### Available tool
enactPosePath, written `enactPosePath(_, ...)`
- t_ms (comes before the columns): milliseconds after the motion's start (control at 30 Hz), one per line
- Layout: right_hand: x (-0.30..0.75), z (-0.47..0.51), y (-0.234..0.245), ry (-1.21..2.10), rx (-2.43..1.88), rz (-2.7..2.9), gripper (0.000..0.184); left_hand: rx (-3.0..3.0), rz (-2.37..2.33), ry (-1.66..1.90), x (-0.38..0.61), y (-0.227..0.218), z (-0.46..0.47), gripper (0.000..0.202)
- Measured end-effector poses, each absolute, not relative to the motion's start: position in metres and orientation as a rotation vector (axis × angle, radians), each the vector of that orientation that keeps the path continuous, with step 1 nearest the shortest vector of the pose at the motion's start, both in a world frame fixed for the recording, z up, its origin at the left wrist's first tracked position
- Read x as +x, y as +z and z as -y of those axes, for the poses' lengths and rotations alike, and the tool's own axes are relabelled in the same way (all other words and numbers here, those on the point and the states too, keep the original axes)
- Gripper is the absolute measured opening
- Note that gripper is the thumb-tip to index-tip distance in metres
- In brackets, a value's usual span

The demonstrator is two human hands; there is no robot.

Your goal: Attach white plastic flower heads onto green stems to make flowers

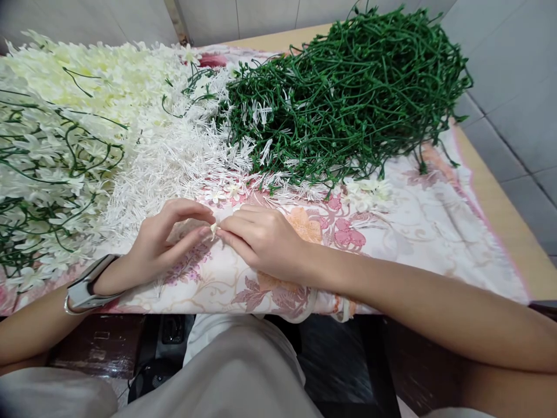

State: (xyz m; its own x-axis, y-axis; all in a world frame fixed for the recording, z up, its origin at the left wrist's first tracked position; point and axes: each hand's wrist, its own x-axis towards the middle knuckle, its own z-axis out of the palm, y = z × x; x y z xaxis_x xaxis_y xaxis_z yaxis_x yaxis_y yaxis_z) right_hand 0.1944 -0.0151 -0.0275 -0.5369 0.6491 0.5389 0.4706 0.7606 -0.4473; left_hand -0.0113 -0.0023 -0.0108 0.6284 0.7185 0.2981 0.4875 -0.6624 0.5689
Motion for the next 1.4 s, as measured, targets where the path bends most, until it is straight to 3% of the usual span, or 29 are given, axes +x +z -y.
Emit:
enactPosePath(533, 0.1935, 0.0158, -0.0278, 0.415, -0.834, 2.175, 0.014, 2.467, -0.872, 0.862, -0.0127, -0.0122, 0.0052, 0.014)
enactPosePath(1400, 0.1941, 0.0171, -0.0269, 0.542, -0.879, 2.084, 0.008, 2.544, -0.871, 0.916, -0.0122, -0.0165, 0.0058, 0.022)
